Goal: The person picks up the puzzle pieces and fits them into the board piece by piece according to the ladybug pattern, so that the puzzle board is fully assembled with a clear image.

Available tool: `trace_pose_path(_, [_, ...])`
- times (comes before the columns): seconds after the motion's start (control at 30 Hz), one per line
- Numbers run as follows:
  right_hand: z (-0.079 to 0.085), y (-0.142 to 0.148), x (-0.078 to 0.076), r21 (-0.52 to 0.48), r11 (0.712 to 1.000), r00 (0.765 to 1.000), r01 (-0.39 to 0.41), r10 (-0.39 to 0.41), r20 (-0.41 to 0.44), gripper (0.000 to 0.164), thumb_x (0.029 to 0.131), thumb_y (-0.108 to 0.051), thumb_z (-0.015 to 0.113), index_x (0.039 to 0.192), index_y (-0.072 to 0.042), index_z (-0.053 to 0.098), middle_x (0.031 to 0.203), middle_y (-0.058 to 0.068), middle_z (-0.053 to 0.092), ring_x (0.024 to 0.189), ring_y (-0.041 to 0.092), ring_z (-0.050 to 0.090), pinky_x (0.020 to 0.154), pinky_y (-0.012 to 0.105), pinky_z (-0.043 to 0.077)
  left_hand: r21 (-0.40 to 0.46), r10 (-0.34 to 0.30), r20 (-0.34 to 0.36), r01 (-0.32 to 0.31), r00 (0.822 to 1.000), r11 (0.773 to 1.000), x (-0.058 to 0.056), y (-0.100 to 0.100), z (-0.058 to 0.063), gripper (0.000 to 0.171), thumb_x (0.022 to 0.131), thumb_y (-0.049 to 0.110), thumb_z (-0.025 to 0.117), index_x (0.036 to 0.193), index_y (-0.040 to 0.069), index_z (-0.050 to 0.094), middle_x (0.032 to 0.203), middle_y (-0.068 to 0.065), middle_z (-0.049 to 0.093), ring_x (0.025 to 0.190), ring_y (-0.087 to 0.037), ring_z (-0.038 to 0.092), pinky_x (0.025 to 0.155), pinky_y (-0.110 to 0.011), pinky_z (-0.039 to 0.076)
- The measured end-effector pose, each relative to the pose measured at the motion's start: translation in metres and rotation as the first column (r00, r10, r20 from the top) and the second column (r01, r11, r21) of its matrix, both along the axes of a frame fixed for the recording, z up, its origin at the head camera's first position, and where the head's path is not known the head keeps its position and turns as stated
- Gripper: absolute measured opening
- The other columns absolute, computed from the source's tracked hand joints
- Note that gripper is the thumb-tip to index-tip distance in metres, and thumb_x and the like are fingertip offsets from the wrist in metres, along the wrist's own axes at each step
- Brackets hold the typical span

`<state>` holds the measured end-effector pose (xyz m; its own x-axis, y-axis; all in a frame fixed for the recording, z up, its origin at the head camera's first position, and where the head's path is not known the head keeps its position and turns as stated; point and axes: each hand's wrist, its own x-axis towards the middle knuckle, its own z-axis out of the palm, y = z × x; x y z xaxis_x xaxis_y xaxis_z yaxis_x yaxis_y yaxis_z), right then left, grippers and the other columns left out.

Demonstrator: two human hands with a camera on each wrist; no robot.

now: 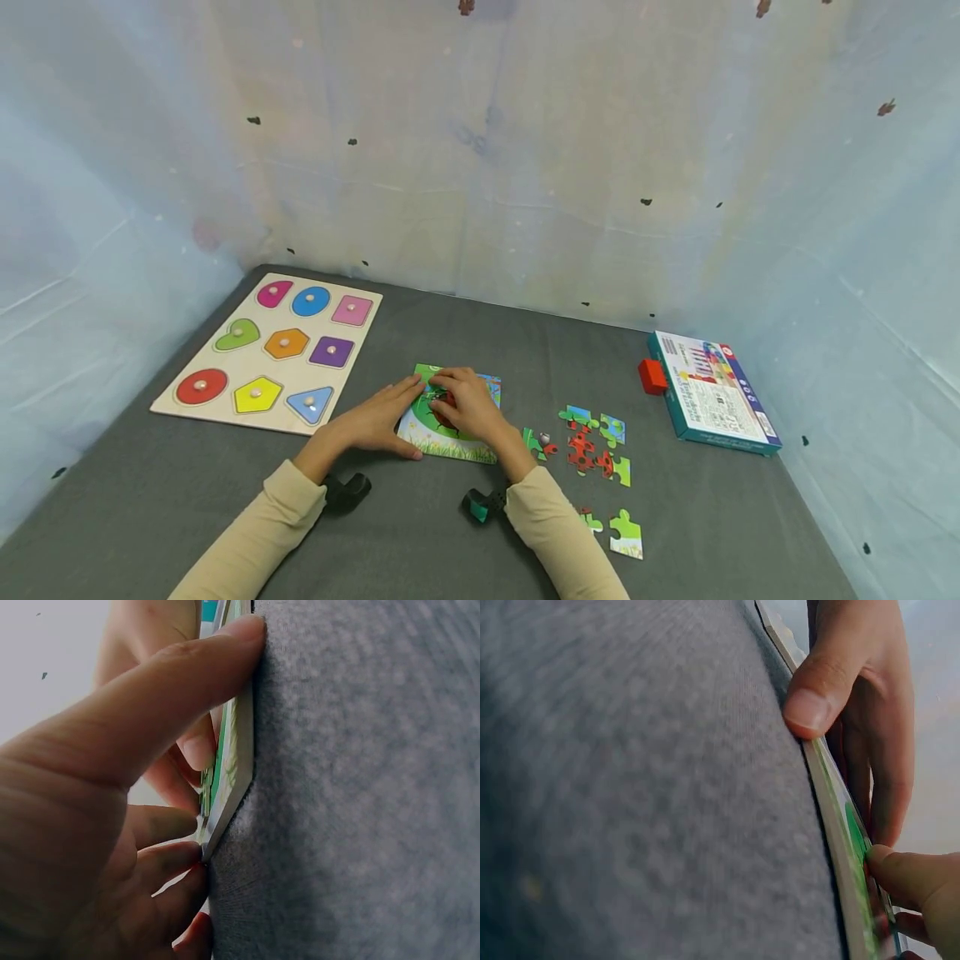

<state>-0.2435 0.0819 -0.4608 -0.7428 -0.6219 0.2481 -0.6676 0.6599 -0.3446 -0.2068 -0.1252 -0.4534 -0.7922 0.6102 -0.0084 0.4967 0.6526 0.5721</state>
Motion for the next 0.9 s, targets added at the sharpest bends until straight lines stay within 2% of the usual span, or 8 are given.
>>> trace_pose_path(0.37, [-0.0028, -0.0043, 0.001, -0.052, 0.998, 1.0, 0.02, -0.022, -0.02, 0.037, 0.091, -0.025, 0.062, 0.124, -0.008, 0.06, 0.13, 0.009, 0.053, 0.121, 0.028, 0.043, 0.094, 0.05, 0.039, -0.011, -0.003, 0.001, 0.003, 1.0, 1.0, 0.0012, 0.0005, 0.0012, 0.101, 0.074, 0.046, 0.075, 0.144, -0.006, 0.026, 0.151, -0.025, 0.015, 0.138, -0.039, 0.018, 0.109, -0.056, 0.015])
trace_pose_path(0.67, [-0.0081, -0.0045, -0.0016, -0.098, 0.995, 0.999, 0.031, -0.034, -0.031, 0.036, 0.09, -0.026, 0.063, 0.123, -0.011, 0.062, 0.129, 0.013, 0.051, 0.117, 0.029, 0.043, 0.096, 0.047, 0.038, -0.023, 0.0, -0.002, 0.0, 1.0, 1.0, 0.0024, 0.0024, 0.0025, 0.097, 0.074, 0.045, 0.076, 0.145, 0.0, 0.028, 0.151, -0.026, 0.015, 0.138, -0.041, 0.018, 0.108, -0.058, 0.015])
trace_pose_path(0.9, [-0.0103, -0.0051, -0.0029, -0.14, 0.989, 0.999, 0.037, -0.039, -0.01, 0.034, 0.09, -0.025, 0.063, 0.121, -0.01, 0.063, 0.128, 0.015, 0.05, 0.119, 0.032, 0.041, 0.097, 0.05, 0.036, -0.035, 0.014, -0.026, -0.015, 1.0, 0.999, 0.0029, 0.0029, 0.0017, 0.095, 0.073, 0.046, 0.076, 0.145, 0.002, 0.031, 0.151, -0.024, 0.018, 0.135, -0.045, 0.022, 0.105, -0.06, 0.02])
